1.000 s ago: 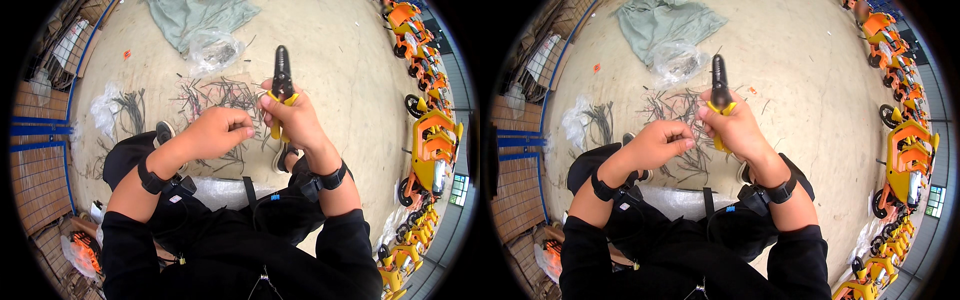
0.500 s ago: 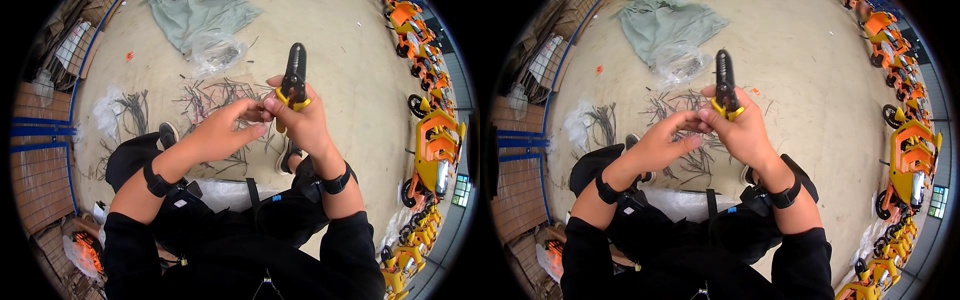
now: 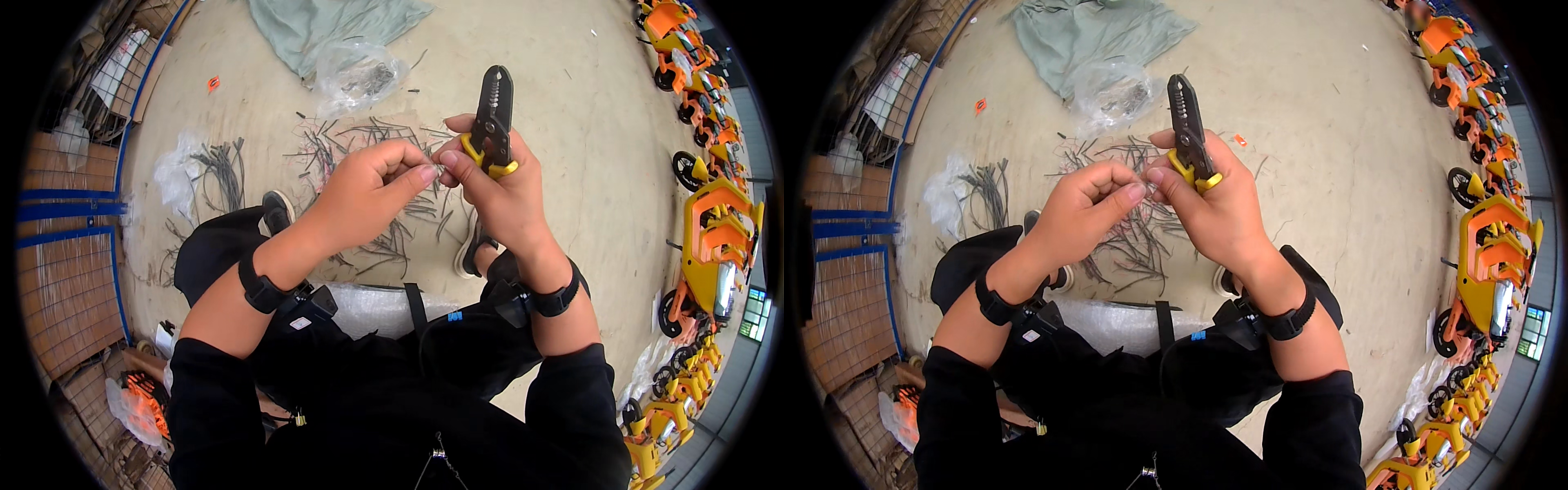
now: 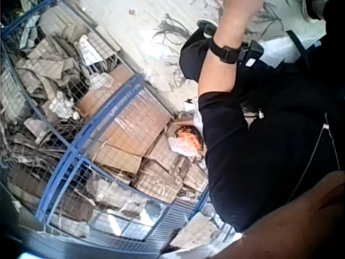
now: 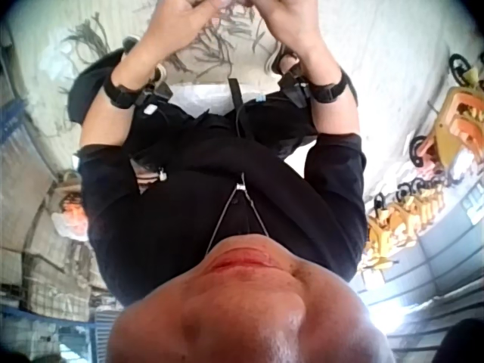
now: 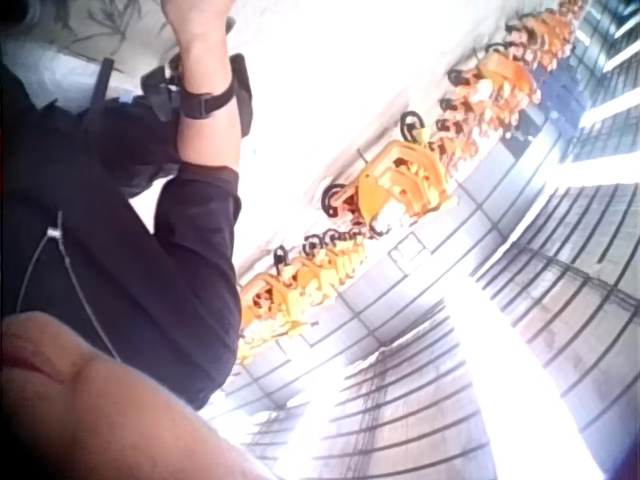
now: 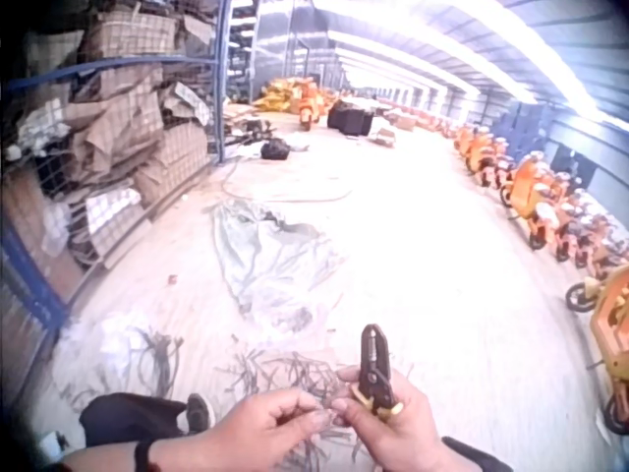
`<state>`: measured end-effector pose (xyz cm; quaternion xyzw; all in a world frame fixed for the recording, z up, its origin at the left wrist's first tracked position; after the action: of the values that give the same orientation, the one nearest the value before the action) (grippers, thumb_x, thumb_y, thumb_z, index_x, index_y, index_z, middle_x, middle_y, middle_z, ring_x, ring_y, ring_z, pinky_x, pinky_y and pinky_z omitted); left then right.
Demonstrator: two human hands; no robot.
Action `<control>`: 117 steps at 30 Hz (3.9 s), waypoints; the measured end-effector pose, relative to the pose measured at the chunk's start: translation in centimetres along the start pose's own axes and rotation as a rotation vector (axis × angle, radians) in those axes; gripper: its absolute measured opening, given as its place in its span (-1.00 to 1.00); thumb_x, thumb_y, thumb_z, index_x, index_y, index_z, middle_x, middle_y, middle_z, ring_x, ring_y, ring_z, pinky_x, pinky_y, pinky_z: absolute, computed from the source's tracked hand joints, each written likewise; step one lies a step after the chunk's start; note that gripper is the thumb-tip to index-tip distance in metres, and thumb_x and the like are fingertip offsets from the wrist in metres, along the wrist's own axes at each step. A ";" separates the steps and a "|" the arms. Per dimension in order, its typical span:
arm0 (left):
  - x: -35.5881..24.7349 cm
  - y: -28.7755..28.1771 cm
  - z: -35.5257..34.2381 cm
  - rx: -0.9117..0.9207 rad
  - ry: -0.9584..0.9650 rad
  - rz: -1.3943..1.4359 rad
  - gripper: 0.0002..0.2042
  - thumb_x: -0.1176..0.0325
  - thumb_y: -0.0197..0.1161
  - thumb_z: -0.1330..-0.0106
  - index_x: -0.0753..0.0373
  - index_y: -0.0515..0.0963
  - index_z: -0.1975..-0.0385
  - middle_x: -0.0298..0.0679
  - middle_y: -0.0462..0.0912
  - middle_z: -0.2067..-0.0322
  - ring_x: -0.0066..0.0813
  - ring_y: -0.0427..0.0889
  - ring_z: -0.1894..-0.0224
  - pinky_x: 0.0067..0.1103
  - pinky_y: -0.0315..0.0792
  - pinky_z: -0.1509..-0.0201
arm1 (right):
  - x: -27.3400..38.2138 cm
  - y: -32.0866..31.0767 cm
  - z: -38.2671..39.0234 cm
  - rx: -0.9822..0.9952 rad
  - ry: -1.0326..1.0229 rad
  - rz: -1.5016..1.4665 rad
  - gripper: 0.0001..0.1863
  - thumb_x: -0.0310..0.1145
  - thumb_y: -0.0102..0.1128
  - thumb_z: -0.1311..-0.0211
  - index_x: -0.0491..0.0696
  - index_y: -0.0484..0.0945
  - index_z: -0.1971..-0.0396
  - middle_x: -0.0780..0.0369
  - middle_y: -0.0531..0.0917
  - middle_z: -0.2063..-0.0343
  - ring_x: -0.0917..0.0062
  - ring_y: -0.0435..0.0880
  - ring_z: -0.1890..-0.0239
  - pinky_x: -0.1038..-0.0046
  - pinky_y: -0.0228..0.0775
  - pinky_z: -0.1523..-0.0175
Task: The person sits on the floor and uses yellow-handled pliers to strip the insulation from thin wires. They pick up individual wires from a pile, strip the ends, and drop the processed pieces back onto the floor.
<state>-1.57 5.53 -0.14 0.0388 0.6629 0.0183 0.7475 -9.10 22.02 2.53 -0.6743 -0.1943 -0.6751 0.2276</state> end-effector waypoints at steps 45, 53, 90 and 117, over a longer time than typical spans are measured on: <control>-1.1 -1.6 -0.4 -0.266 0.069 0.106 -0.87 0.35 0.19 -0.39 0.28 0.55 0.31 -0.53 0.52 0.54 -0.93 0.22 0.61 -0.81 0.02 0.59 | -0.8 1.1 1.7 0.282 0.275 0.178 -0.65 -0.30 -0.04 -0.48 -0.13 0.33 -0.15 0.16 0.61 0.15 0.56 0.54 0.09 0.49 0.37 -0.04; -0.6 -1.6 -0.5 -0.247 0.083 0.090 -0.88 0.38 0.17 -0.40 0.30 0.55 0.31 -0.49 0.57 0.48 -0.91 0.33 0.51 -0.81 0.14 0.49 | -0.8 1.1 1.8 0.279 0.255 0.201 -0.64 -0.29 -0.02 -0.47 -0.14 0.33 -0.13 0.15 0.60 0.18 0.55 0.54 0.13 0.48 0.38 0.00; -2.0 -2.2 0.4 -0.257 0.043 0.180 -0.86 0.35 0.21 -0.37 0.31 0.54 0.27 -0.50 0.47 0.57 -0.87 0.09 0.68 -0.77 -0.05 0.63 | 0.4 -3.5 -1.3 -0.170 0.311 0.274 -0.67 -0.11 0.06 -0.40 0.01 0.45 0.00 0.43 0.33 0.58 0.78 0.28 0.60 0.63 0.14 0.55; -0.5 -1.7 -0.9 -0.209 0.076 0.214 -0.83 0.42 0.19 -0.39 0.40 0.57 0.17 -0.27 0.67 0.26 -0.69 0.57 0.21 -0.75 0.42 0.15 | 0.1 -0.5 1.0 0.341 0.339 0.091 -0.62 -0.27 -0.04 -0.49 -0.15 0.36 -0.17 0.22 0.58 0.15 0.63 0.48 0.10 0.54 0.35 -0.06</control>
<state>-2.56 3.82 0.12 0.0306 0.6775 0.1682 0.7154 -8.55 23.01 2.70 -0.5113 -0.2341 -0.7250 0.3977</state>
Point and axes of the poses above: each hand's wrist, its own z-axis away from the middle knuckle, its own y-axis out of the palm, x = y × z, the point moved 1 cm from there along -z, towards the middle knuckle
